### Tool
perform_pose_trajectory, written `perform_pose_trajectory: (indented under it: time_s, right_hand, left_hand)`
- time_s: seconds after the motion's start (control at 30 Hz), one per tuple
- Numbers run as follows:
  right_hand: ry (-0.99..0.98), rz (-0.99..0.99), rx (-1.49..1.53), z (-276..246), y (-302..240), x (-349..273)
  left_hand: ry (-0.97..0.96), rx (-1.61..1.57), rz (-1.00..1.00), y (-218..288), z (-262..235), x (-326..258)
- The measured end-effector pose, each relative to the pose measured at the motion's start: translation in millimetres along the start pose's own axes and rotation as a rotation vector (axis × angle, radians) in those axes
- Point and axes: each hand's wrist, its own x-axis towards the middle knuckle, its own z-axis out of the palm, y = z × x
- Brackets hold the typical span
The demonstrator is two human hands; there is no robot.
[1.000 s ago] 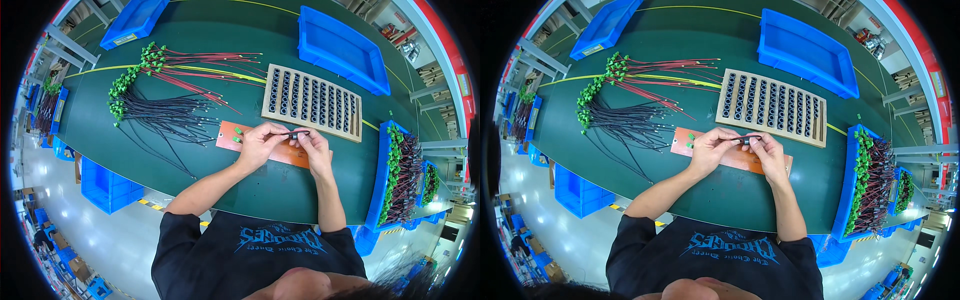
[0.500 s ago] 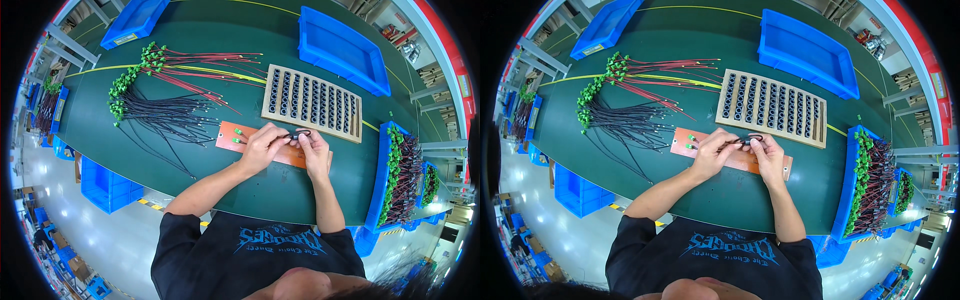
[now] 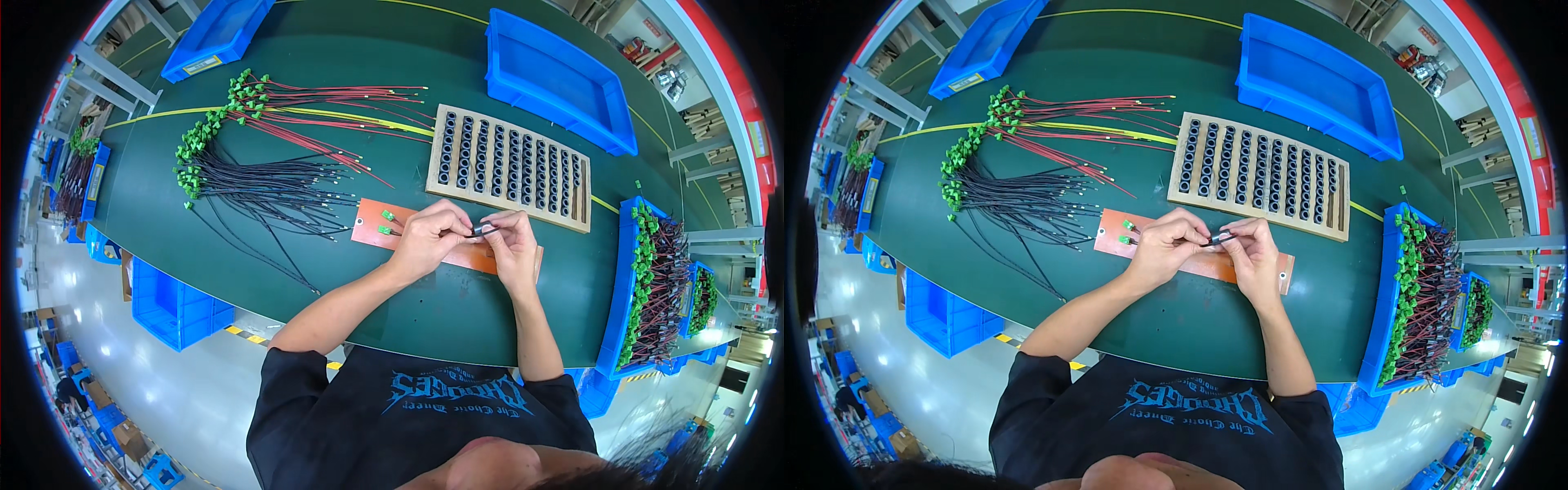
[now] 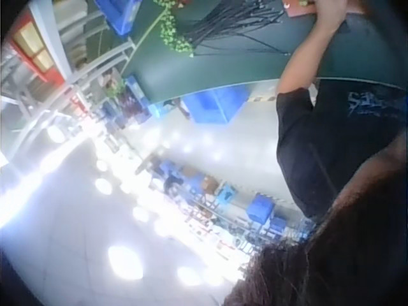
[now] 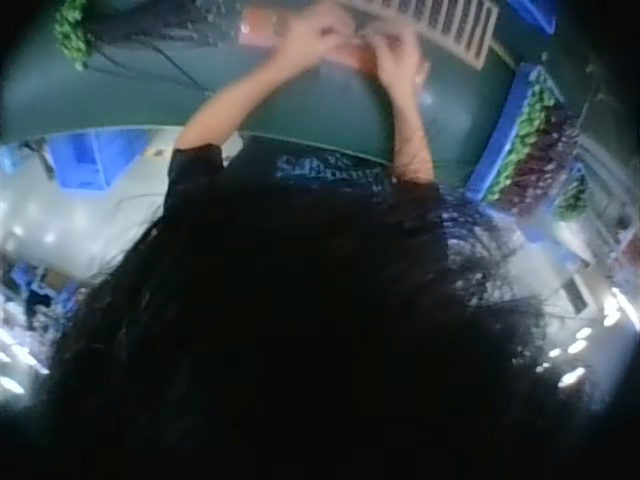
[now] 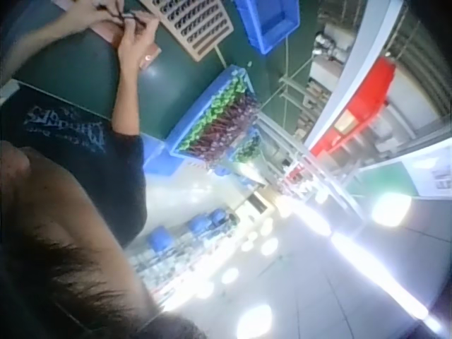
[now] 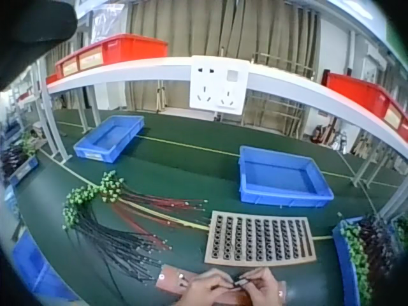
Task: The person assembles wire harnesses by inserting green plastic connectors onto the ends of black and red wires. They use a small tool to secure the connectors and place the finished wires into a blue bin. The process is repeated for multiple wires throughout the clip.
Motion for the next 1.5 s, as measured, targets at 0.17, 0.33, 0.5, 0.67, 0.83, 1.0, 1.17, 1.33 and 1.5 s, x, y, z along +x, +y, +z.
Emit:
perform_pose_trajectory:
  time_s: [0.17, 0.33, 0.5, 0.67, 0.83, 1.0, 1.17, 1.33, 1.5]
  right_hand:
    - [0.015, -0.003, 0.048, -0.6, 3.2, 0.7]
    - [0.095, 0.028, 0.084, -1.5, 3.7, 2.2]
    - [0.068, 0.077, 0.107, -1.7, -0.7, 0.6]
    - [0.078, 0.138, 0.152, 0.0, -1.3, 0.5]
    - [0.06, 0.153, 0.159, 5.0, -11.9, 0.2]
    - [0.047, 0.147, 0.21, -1.4, -3.9, -0.6]
    - [0.053, -0.106, -0.275, 4.7, -9.5, -1.3]
    - [0.201, -0.168, -0.481, -0.8, -19.5, -0.9]
    - [0.272, -0.163, -0.286, -28.0, -23.3, -6.7]
  left_hand:
    - [-0.03, 0.035, 0.035, 2.7, 0.9, 0.2]
    - [-0.066, 0.174, 0.16, 17.1, 4.5, 0.3]
    - [-0.042, 0.196, 0.064, -0.4, -1.4, -2.4]
    - [-0.064, -0.062, -0.046, -0.1, -2.4, -1.6]
    - [-0.073, -0.21, -0.11, 3.8, -3.6, 4.2]
    - [-0.073, -0.293, -0.222, -0.6, -6.5, 4.1]
    - [-0.181, -0.179, -0.296, 4.8, -4.9, 2.0]
    - [-0.167, -0.101, -0.383, 5.8, -0.2, -1.0]
    - [-0.345, 0.057, -0.218, 22.6, -4.4, 9.4]
